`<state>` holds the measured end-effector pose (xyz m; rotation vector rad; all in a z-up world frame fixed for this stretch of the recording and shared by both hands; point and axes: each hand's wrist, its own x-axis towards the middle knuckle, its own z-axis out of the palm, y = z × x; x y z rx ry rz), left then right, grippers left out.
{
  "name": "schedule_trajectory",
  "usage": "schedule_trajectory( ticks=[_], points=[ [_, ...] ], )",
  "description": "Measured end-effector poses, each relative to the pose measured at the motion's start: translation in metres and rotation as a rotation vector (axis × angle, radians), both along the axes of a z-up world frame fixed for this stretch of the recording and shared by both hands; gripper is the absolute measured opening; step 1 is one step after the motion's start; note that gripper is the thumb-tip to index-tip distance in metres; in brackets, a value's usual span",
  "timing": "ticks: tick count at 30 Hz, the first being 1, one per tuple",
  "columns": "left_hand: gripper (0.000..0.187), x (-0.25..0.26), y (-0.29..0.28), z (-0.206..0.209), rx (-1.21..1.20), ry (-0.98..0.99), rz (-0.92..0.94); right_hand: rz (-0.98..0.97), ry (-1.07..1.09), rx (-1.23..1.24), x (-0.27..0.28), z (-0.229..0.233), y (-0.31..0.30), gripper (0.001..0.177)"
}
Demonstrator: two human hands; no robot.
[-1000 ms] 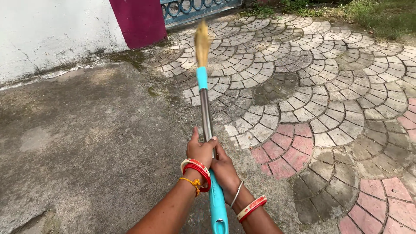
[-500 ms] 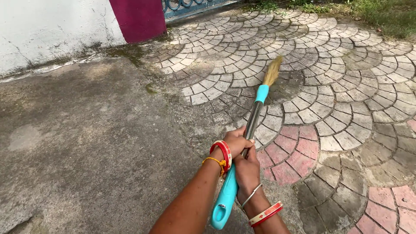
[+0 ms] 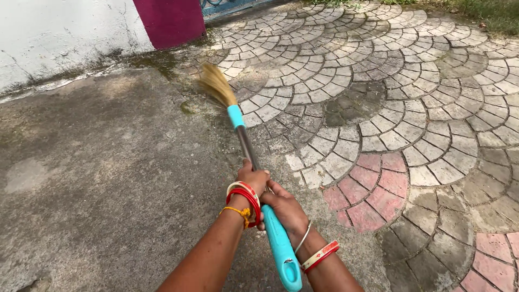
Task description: Sweep a paved outdoor area with a broom.
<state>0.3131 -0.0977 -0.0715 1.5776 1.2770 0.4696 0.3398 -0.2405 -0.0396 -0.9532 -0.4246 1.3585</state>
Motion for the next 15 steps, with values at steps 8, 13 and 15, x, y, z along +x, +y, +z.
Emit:
schedule_trajectory(
  ticks=[8, 13, 15],
  points=[
    [0.079, 0.084, -0.031, -0.026, -0.034, -0.159, -0.61, -0.661, -0.125, -0.182, -0.009, 0.042, -0.023, 0.062],
    [0.08, 0.007, -0.044, 0.032, -0.066, -0.482, -0.244, -0.489, -0.229, -0.178, -0.014, 0.044, -0.016, 0.074],
    [0.077, -0.022, -0.045, 0.066, -0.135, -0.386, 0.205, -0.107, -0.198, -0.044, -0.003, 0.03, -0.003, 0.074]
  ],
)
